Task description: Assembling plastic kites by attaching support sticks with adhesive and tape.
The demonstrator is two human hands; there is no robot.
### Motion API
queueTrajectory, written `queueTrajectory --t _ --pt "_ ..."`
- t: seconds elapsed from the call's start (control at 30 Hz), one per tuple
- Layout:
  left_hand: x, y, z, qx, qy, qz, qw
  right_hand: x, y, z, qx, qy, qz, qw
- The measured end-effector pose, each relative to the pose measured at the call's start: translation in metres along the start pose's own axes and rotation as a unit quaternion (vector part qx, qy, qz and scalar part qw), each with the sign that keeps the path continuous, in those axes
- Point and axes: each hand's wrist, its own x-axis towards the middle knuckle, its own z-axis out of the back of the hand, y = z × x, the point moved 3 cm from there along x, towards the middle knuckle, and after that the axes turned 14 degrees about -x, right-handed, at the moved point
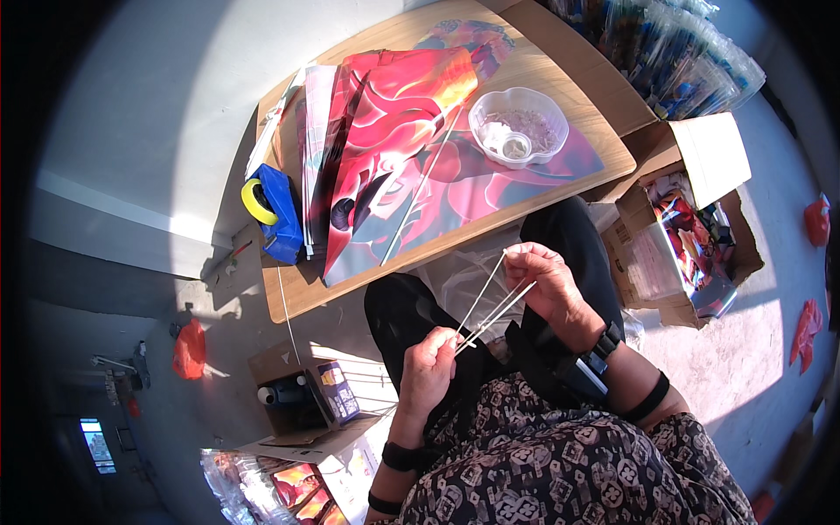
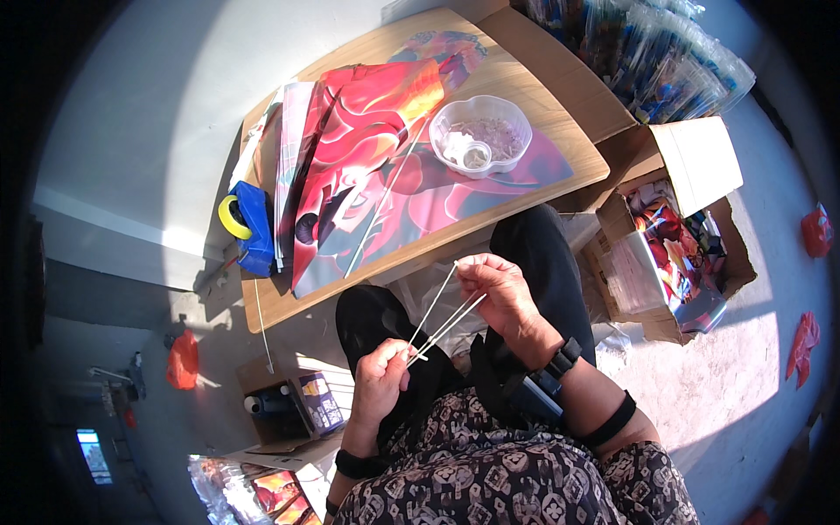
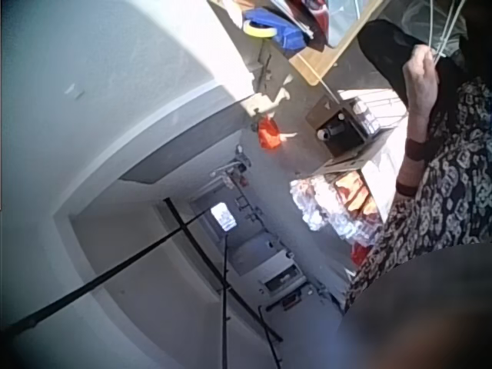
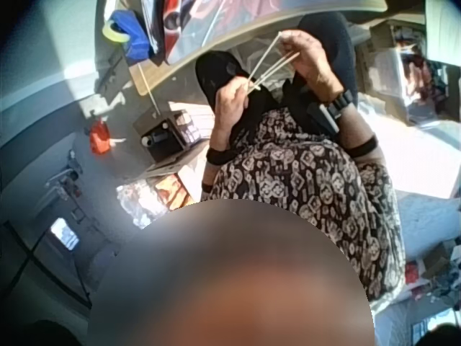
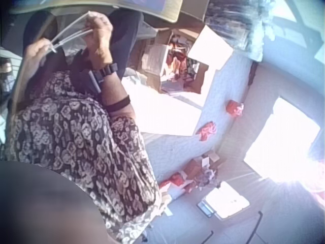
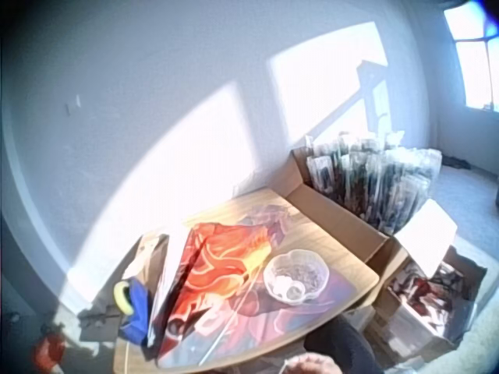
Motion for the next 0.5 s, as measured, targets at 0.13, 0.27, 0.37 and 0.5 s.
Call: queueTrajectory --t 0.13,0.27,0.37,0.5 --pt "-0.001 -0.003 0.001 0.01 -0.011 -0.016 1.0 0.001 0.01 0.002 -0.087 -0.019 0.023 0.996" --pt "-0.002 -0.001 0.002 -0.011 0.009 -0.031 0.999 0.0 0.012 0.005 -0.036 0.01 -0.04 0.999" --pt "-0.003 -0.004 0.0 -0.025 0.04 -0.008 0.999 0.001 0.015 0.016 -0.022 0.054 -0.07 0.996" --pt "-0.005 0.004 0.001 -0.141 0.047 0.086 0.985 0.003 0.016 0.02 -0.062 0.089 -0.056 0.993"
